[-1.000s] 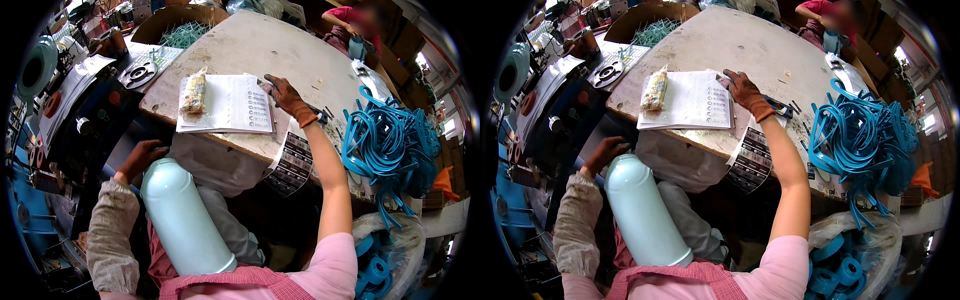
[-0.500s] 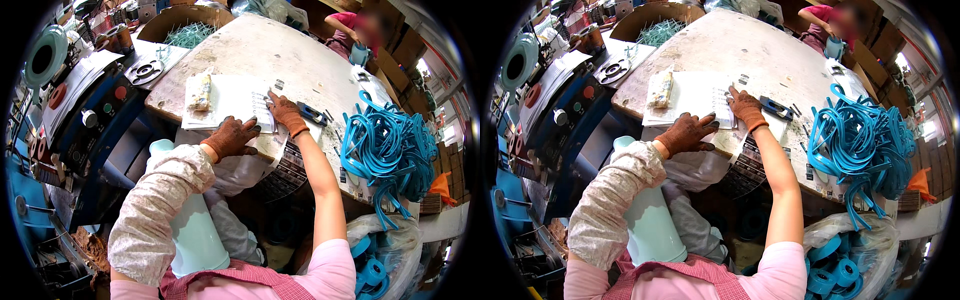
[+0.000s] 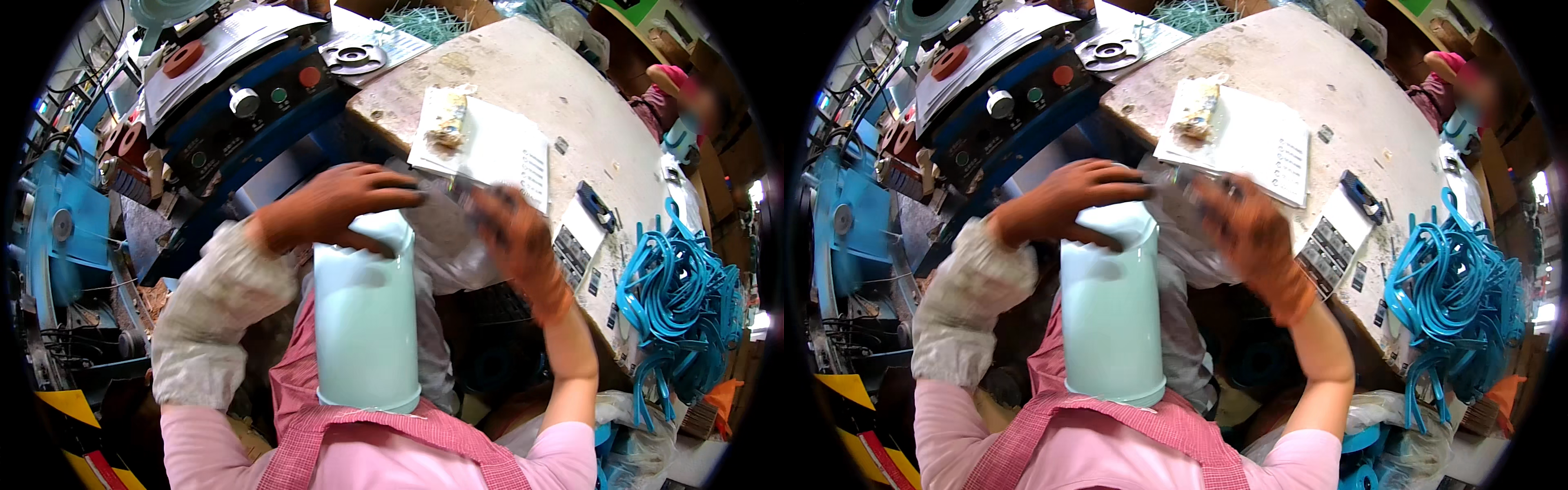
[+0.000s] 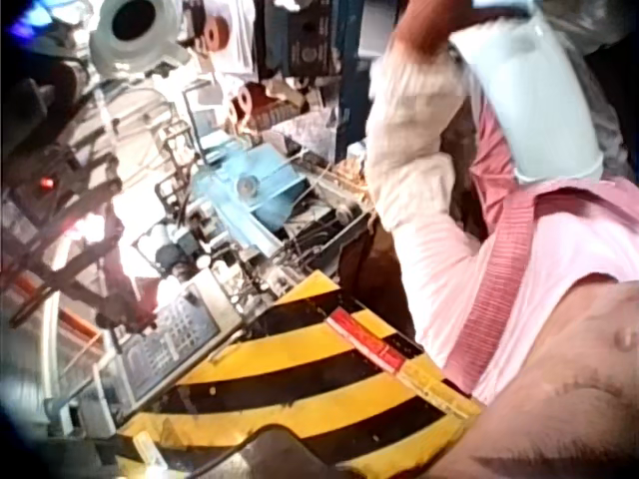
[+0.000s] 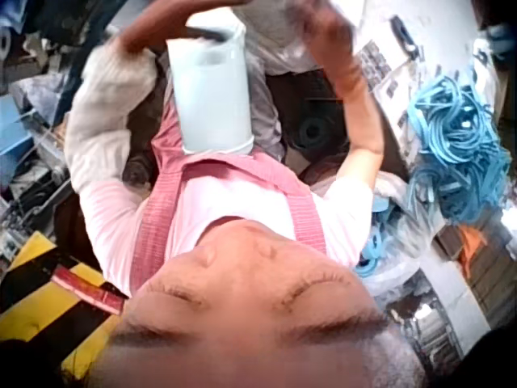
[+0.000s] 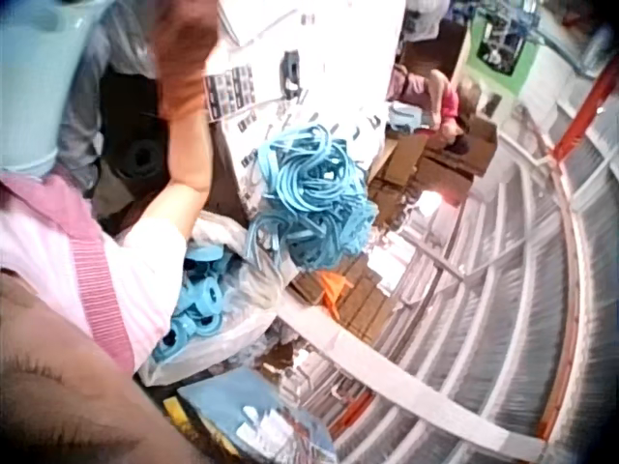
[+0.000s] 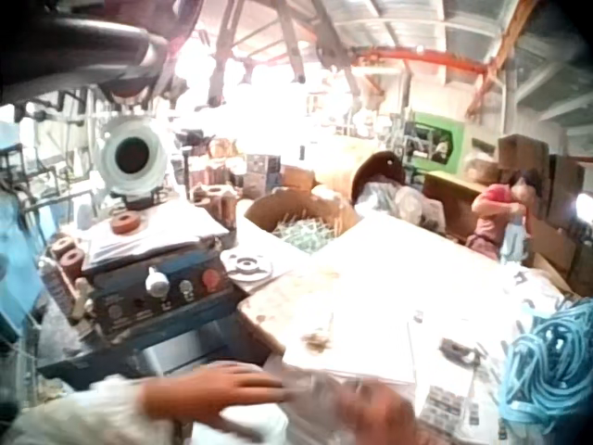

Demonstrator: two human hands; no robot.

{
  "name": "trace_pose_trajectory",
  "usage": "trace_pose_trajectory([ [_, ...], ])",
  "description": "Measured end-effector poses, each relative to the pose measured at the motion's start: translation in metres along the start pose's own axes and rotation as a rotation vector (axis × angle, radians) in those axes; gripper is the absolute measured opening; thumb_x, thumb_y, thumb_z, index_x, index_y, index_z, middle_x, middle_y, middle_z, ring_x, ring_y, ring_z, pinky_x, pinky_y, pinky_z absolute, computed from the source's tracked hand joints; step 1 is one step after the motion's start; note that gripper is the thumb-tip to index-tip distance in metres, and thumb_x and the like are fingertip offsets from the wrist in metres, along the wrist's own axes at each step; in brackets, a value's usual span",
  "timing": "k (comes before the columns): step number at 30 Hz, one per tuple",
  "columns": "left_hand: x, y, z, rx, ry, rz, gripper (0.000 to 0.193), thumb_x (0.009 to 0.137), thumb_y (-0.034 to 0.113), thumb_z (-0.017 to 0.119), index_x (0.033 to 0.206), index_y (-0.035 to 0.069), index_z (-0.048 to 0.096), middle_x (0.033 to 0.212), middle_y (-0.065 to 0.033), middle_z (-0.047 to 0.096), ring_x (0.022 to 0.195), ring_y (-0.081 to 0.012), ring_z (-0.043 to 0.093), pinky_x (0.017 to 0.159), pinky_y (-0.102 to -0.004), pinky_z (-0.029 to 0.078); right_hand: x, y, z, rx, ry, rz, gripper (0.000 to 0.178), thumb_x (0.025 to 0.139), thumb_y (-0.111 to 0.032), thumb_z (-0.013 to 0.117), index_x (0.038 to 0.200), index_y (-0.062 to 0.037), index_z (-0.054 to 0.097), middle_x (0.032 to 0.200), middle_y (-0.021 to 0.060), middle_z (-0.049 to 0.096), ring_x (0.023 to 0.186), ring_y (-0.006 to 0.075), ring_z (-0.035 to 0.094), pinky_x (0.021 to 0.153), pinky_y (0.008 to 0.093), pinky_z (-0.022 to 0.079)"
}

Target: The person assembles light blue kettles by screwing on the lids and attaching blue plastic handles. They work at a cluttered table in a workshop, handling the kettle bodies and components one at a time. The person repeatedly picks up a kettle, secures the lid, and snaps a handle into place before moving to the next unit.

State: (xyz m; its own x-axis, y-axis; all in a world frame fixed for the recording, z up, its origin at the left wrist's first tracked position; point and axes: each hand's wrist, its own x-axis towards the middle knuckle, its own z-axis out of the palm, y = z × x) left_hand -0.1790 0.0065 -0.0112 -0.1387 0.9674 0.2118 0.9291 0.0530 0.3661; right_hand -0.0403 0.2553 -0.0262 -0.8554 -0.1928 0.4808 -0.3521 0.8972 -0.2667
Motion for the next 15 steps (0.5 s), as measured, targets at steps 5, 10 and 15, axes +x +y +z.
trace_pose_trajectory([
  [5,-0.128,0.020,0.035,0.025,-0.026,-0.313,0.128,0.036,0.059,0.085,0.143,0.014,0.032,0.149,-0.0182,0.025,0.137,-0.0415,0.021,0.111,-0.0542,0.019,-0.050,-0.104,0.041,0.240,-0.022,0.093,0.046,0.072,-0.014,0.072,0.117,-0.0126,0.061,0.115,0.0165,0.054,0.092,0.0318,0.059,0.075,0.0385,0.052],
  [10,-0.152,0.020,0.084,-0.091,0.271,-0.282,0.138,0.027,0.064,0.081,0.143,0.010,0.030,0.148,-0.0187,0.027,0.137,-0.0402,0.023,0.110,-0.0534,0.022,-0.049,-0.140,0.068,0.150,-0.037,0.110,0.046,0.076,-0.015,0.069,0.120,-0.0115,0.059,0.117,0.0170,0.054,0.096,0.0319,0.056,0.080,0.0391,0.049],
  [15,-0.155,0.016,0.087,-0.108,0.317,-0.276,0.138,0.027,0.064,0.079,0.144,0.009,0.028,0.148,-0.0194,0.028,0.136,-0.0399,0.025,0.109,-0.0536,0.025,-0.047,-0.148,0.074,0.057,-0.107,0.134,0.046,0.075,-0.015,0.069,0.120,-0.0117,0.060,0.118,0.0164,0.053,0.096,0.0321,0.055,0.079,0.0401,0.049],
])
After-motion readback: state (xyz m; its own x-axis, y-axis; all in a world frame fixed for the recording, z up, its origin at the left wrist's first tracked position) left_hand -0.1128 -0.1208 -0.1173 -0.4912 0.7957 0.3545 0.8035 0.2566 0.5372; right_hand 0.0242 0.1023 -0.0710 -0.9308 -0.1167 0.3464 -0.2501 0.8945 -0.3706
